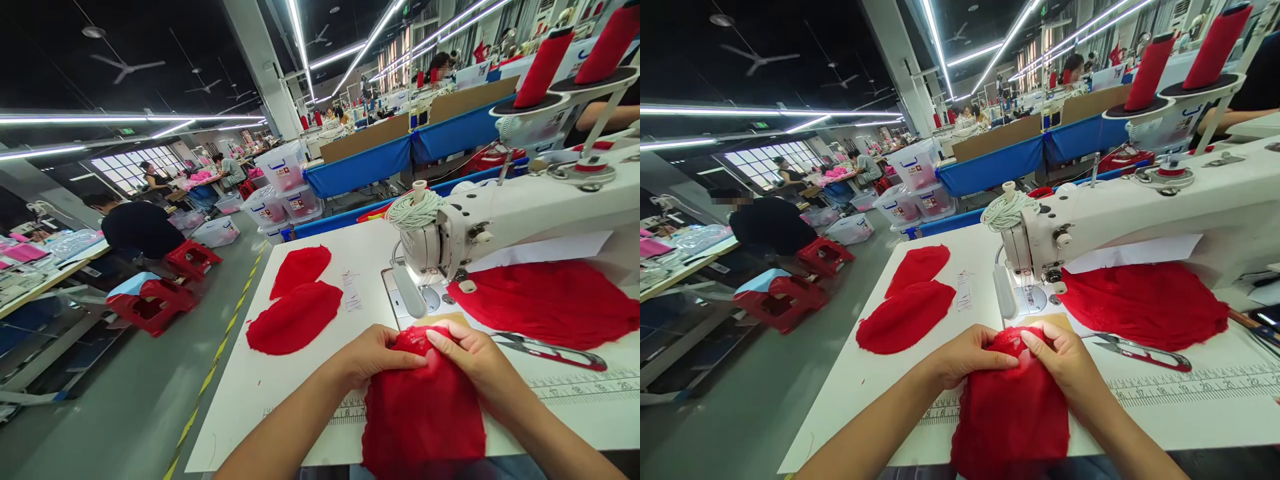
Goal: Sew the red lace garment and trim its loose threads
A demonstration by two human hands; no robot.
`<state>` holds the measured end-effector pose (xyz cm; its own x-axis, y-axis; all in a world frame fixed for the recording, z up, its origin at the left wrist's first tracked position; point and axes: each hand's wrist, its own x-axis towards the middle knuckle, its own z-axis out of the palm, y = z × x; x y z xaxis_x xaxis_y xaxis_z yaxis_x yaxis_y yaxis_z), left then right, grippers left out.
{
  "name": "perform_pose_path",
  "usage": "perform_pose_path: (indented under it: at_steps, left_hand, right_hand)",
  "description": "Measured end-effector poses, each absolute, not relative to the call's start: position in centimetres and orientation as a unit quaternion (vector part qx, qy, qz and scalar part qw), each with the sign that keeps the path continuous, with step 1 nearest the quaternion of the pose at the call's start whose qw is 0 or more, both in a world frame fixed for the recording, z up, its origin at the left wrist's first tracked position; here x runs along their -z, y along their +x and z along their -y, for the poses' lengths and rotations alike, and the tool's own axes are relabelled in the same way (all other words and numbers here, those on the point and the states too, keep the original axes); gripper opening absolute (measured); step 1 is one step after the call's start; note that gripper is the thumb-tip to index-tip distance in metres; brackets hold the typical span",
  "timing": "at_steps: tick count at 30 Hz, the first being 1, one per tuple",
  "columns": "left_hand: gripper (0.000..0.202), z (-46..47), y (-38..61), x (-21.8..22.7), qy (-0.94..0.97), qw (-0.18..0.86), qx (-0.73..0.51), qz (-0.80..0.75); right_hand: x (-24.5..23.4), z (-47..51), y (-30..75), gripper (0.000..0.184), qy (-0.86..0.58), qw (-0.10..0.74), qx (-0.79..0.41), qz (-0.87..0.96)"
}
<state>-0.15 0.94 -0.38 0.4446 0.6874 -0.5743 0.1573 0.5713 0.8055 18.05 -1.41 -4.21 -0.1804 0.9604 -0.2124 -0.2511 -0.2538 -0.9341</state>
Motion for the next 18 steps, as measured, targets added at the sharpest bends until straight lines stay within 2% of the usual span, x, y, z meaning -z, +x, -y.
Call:
perform_pose_path:
  at_steps: [5,12,18]
  left_hand:
    - [0.045,0.0,-0.5,0.6,0.403,0.775,-0.107,-0.475]
    - [0.05,1.5,-0.6,0.7,0.394,0.798,-0.141,-0.433]
    - [0.048,3.1,0.0,0.9,0.463,0.775,-0.128,-0.411]
  right_hand:
    - [4.8,1.2,18.3,0.035,-0.449,0.481,-0.645,0.388]
    - [4.8,1.0,18.0,0.038,-0.468,0.506,-0.625,0.366]
    - [5.2,1.2,17.9,0.039,-0.478,0.531,-0.608,0.345]
